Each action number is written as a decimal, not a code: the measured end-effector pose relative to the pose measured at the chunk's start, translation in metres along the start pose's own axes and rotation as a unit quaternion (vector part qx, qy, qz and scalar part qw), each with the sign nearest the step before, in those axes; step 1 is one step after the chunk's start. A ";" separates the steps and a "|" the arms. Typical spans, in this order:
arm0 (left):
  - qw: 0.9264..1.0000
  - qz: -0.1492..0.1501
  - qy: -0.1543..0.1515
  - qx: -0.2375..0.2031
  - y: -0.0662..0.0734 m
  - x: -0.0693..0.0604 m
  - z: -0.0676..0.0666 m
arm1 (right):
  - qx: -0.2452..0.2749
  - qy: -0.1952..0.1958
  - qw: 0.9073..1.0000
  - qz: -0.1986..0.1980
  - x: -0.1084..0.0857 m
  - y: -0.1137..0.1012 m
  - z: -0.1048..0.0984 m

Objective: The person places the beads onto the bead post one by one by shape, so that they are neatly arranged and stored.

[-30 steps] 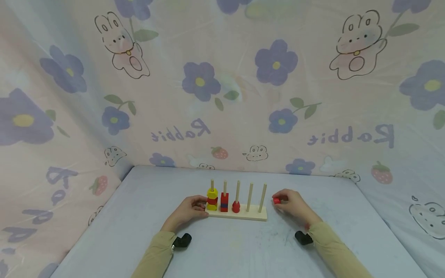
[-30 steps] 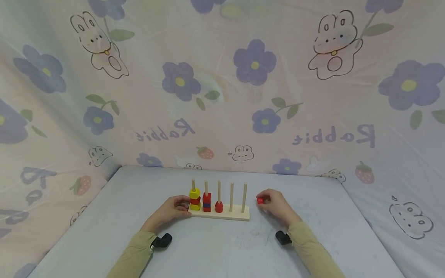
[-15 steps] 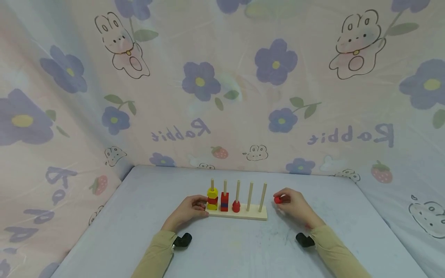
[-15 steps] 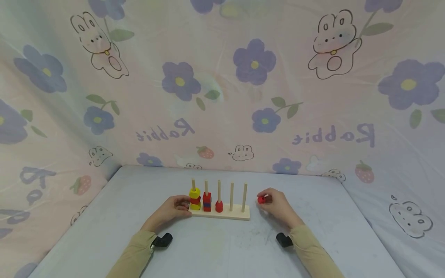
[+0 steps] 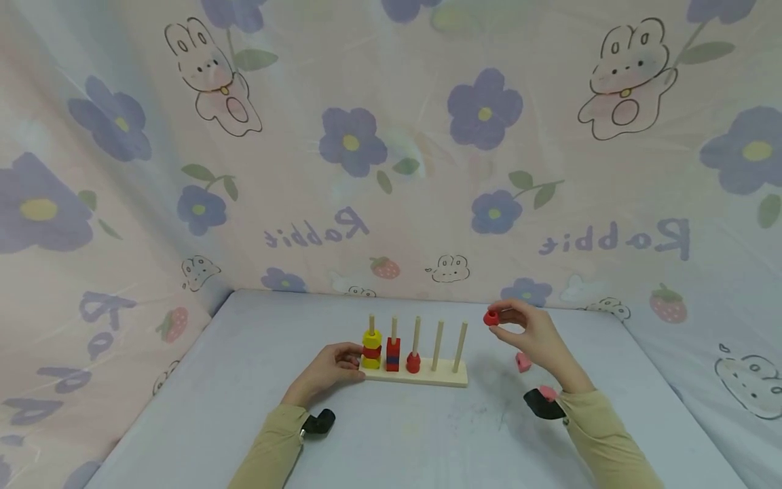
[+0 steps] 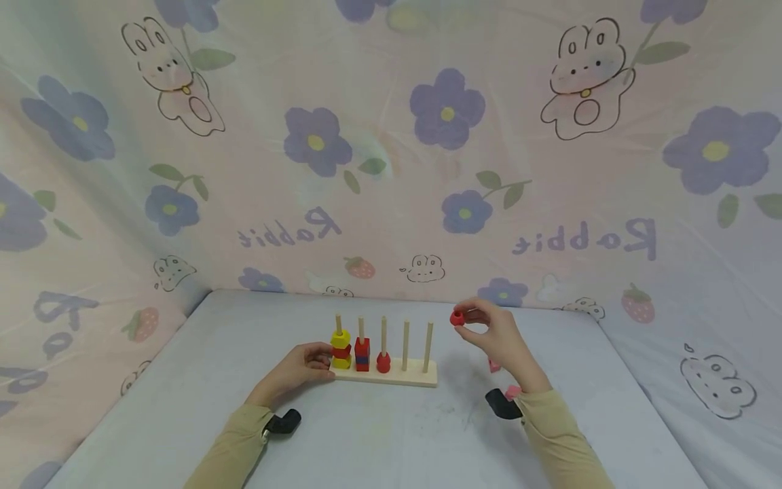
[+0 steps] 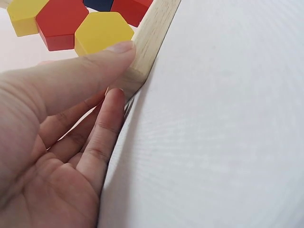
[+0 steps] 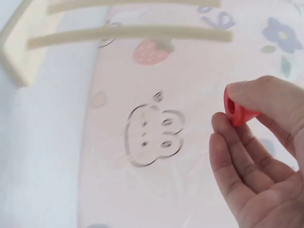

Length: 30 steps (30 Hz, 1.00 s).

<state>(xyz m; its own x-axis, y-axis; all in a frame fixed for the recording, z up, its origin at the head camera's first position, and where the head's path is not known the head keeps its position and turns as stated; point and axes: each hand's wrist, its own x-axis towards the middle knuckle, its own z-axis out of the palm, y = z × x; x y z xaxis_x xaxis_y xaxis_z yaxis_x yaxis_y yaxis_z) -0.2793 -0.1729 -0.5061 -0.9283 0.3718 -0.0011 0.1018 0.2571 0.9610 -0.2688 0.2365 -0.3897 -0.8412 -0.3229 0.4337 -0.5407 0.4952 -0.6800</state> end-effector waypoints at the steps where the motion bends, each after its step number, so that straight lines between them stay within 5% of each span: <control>1: 1.000 0.000 0.000 -0.001 -0.003 0.001 0.000 | 0.007 0.002 1.000 -0.004 0.002 -0.011 -0.001; 6: 1.000 -0.004 0.000 -0.005 -0.004 0.002 0.000 | 0.058 0.013 0.997 -0.054 0.010 -0.061 0.001; 12: 1.000 -0.005 0.003 -0.001 -0.004 0.002 0.002 | 0.097 0.004 0.991 -0.088 0.021 -0.081 0.025; 17: 1.000 -0.012 0.005 -0.003 -0.005 0.002 0.002 | 0.116 0.009 0.988 -0.104 0.030 -0.074 0.059; 24: 1.000 -0.007 0.005 -0.003 -0.004 0.002 0.000 | 0.053 0.061 0.990 -0.118 0.037 -0.058 0.099; 30: 1.000 -0.012 0.003 -0.008 -0.004 0.002 0.000 | 0.074 0.074 0.991 -0.081 0.035 -0.056 0.114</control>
<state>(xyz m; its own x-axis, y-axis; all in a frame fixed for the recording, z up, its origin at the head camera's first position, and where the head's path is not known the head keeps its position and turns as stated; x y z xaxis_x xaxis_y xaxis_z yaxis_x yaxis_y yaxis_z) -0.2811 -0.1732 -0.5099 -0.9322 0.3612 -0.0221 0.0744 0.2512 0.9651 -0.2672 0.1059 -0.4036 -0.7411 -0.2620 0.6182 -0.6711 0.3197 -0.6689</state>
